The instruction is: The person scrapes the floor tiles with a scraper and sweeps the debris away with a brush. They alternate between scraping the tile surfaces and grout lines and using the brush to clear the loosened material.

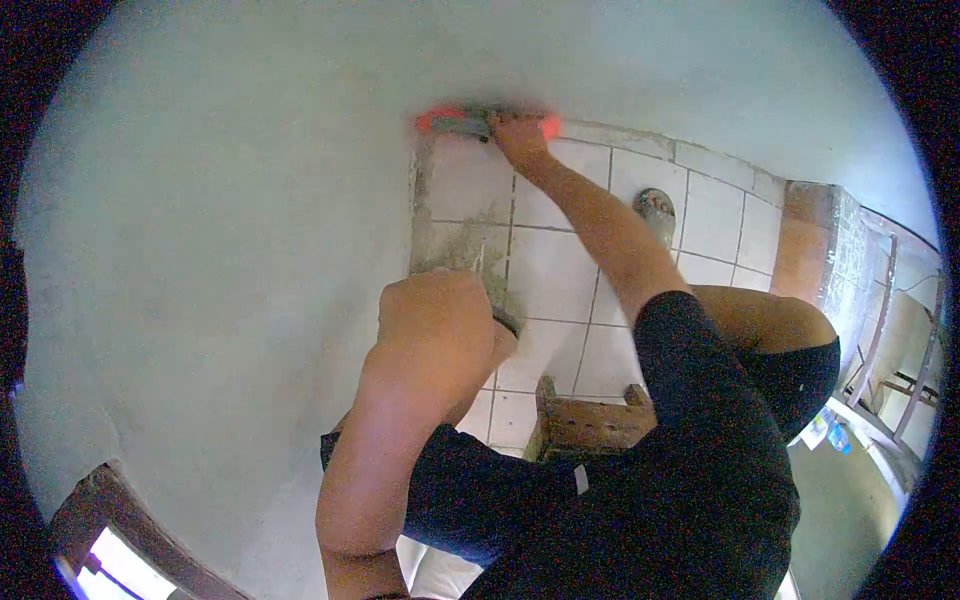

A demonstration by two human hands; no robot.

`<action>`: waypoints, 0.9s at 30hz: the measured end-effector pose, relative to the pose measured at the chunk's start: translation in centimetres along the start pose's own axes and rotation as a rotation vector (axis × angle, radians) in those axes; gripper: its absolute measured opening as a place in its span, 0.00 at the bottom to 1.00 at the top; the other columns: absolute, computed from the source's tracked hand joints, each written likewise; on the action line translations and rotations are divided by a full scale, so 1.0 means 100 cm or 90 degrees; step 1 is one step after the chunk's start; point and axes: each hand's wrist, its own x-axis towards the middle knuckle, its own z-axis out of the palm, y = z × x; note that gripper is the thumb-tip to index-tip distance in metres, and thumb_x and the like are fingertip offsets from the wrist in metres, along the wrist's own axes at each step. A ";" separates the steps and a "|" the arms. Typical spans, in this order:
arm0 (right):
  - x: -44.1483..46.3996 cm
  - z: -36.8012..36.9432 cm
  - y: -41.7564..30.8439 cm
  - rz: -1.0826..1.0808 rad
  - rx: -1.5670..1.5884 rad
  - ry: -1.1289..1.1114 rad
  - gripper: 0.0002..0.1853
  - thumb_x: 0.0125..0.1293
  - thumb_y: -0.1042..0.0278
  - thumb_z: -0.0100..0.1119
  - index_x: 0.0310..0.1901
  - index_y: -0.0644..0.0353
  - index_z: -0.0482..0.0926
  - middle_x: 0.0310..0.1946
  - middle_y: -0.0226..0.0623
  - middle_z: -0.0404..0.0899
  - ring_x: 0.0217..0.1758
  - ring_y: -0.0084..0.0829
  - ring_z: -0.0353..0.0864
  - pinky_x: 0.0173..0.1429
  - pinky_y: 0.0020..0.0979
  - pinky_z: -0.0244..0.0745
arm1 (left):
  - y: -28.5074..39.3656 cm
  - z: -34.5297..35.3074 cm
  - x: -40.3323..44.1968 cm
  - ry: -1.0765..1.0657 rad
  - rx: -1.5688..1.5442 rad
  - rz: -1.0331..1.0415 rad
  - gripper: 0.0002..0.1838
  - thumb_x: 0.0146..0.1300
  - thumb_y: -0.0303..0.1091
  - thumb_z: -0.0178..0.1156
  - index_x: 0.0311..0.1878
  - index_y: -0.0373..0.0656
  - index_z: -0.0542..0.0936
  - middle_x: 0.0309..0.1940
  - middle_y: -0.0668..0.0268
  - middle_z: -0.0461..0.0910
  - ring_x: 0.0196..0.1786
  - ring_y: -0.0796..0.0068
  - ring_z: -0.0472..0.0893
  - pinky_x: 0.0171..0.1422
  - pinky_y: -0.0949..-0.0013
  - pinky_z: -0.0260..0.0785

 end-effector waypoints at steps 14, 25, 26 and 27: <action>-0.010 -0.025 -0.003 -0.116 -0.008 -0.067 0.18 0.57 0.66 0.56 0.50 0.58 0.74 0.30 0.45 0.80 0.36 0.48 0.81 0.43 0.46 0.75 | 0.001 0.010 0.004 -0.008 -0.008 -0.016 0.16 0.52 0.41 0.59 0.34 0.36 0.84 0.33 0.50 0.83 0.39 0.53 0.84 0.46 0.56 0.75; -0.171 -0.036 -0.090 -0.233 0.164 -0.327 0.10 0.56 0.66 0.55 0.38 0.60 0.80 0.29 0.46 0.81 0.36 0.47 0.82 0.42 0.49 0.75 | 0.003 0.009 -0.002 0.030 0.059 0.028 0.10 0.54 0.30 0.58 0.38 0.39 0.84 0.35 0.57 0.84 0.40 0.61 0.85 0.39 0.60 0.76; -0.168 -0.045 -0.088 -0.162 0.172 -0.348 0.10 0.56 0.67 0.55 0.38 0.60 0.79 0.28 0.45 0.80 0.35 0.46 0.82 0.40 0.49 0.75 | 0.002 0.008 -0.001 0.027 0.062 0.037 0.10 0.54 0.31 0.58 0.38 0.38 0.83 0.35 0.56 0.84 0.40 0.61 0.85 0.39 0.60 0.76; -0.151 -0.041 -0.068 -0.187 0.147 -0.279 0.09 0.58 0.68 0.54 0.38 0.61 0.79 0.29 0.45 0.80 0.35 0.47 0.82 0.39 0.50 0.74 | 0.002 0.007 0.000 0.022 0.064 0.048 0.10 0.54 0.31 0.58 0.38 0.38 0.83 0.35 0.56 0.84 0.40 0.60 0.85 0.39 0.60 0.76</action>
